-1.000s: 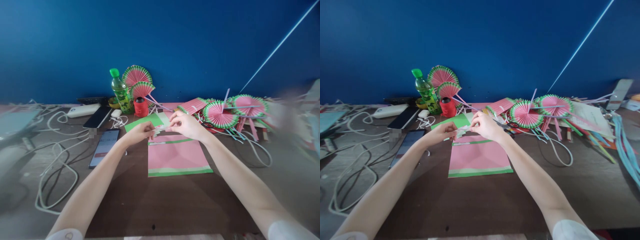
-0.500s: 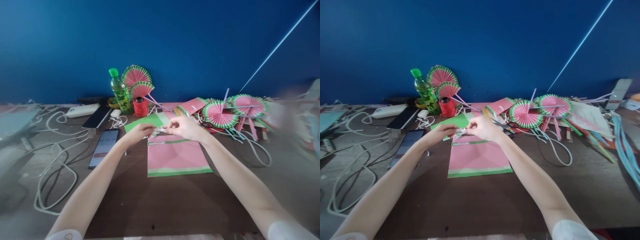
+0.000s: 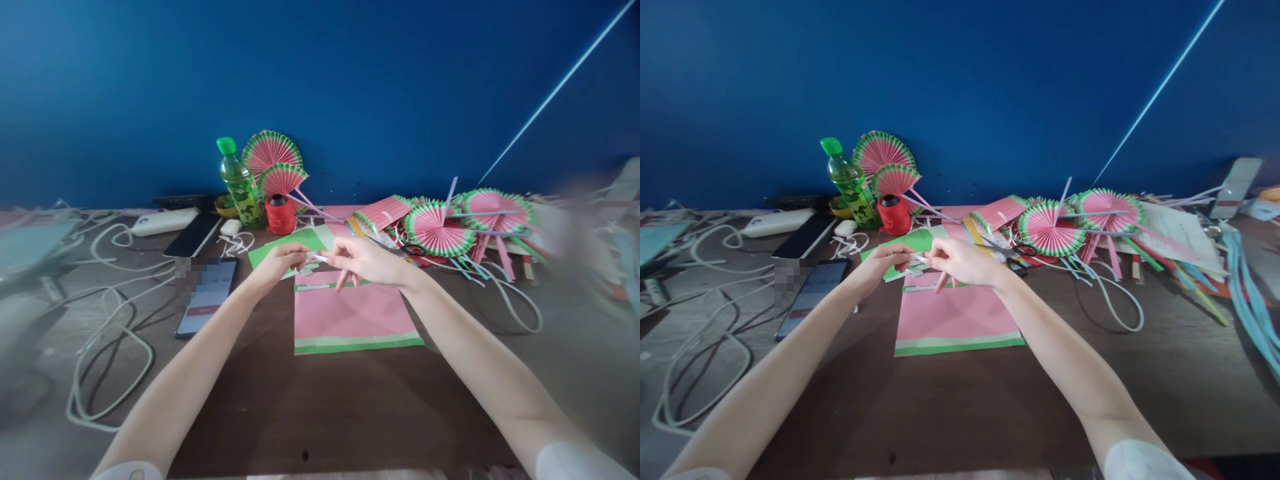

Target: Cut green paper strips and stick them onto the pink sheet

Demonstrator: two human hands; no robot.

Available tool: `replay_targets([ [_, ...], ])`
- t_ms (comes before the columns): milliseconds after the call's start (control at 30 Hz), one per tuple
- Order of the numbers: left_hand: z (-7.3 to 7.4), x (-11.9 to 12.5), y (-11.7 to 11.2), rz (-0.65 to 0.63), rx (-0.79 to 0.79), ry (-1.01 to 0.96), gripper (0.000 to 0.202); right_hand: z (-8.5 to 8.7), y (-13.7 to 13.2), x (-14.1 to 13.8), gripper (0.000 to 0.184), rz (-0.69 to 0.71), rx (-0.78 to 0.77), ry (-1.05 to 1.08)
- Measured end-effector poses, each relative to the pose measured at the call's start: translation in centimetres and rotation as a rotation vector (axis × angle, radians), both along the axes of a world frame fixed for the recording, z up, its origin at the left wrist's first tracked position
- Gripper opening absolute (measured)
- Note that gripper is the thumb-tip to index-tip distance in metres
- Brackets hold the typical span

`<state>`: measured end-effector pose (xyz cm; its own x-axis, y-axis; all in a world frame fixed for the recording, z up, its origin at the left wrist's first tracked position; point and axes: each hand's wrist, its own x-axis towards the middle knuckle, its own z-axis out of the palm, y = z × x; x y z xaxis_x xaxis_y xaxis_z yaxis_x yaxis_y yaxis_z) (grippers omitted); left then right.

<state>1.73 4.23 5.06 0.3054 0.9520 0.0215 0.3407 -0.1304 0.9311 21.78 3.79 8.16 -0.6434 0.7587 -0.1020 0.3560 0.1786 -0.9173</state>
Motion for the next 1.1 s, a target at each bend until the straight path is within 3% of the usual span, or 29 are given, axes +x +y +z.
replay_targets([
  [200,-0.4,0.1,0.0,0.041,-0.067,-0.157,0.014,0.6,0.0,0.2,0.025,0.006,-0.077,0.070],
  [333,-0.6,-0.9,0.5,0.089,-0.010,-0.231,0.013,1.7,-0.4,0.6,0.025,0.095,-0.073,0.129],
  [433,-0.3,-1.6,0.7,0.133,0.100,-0.050,0.014,1.7,-0.1,1.0,0.018,0.058,0.096,0.088],
  [533,0.2,-2.0,0.5,0.162,0.156,0.332,0.016,1.1,0.8,1.5,0.017,0.043,0.247,-0.066],
  [600,0.4,-2.2,0.3,0.127,0.189,0.556,0.018,0.9,1.3,2.0,0.018,0.060,0.243,-0.205],
  [700,0.6,-2.5,0.2,0.050,0.211,0.727,0.017,0.9,1.8,3.0,0.020,0.083,0.147,-0.324],
  [900,0.9,-1.9,0.4,0.086,0.347,0.758,0.021,0.9,2.8,4.8,0.023,0.113,0.095,-0.361],
  [1000,0.1,-0.4,-0.1,-0.053,0.313,0.597,0.022,0.7,3.1,5.2,0.022,0.114,0.072,-0.359],
  [1100,-1.5,1.3,-0.7,-0.160,0.284,0.563,0.016,0.5,3.2,5.4,0.021,0.117,0.026,-0.357],
])
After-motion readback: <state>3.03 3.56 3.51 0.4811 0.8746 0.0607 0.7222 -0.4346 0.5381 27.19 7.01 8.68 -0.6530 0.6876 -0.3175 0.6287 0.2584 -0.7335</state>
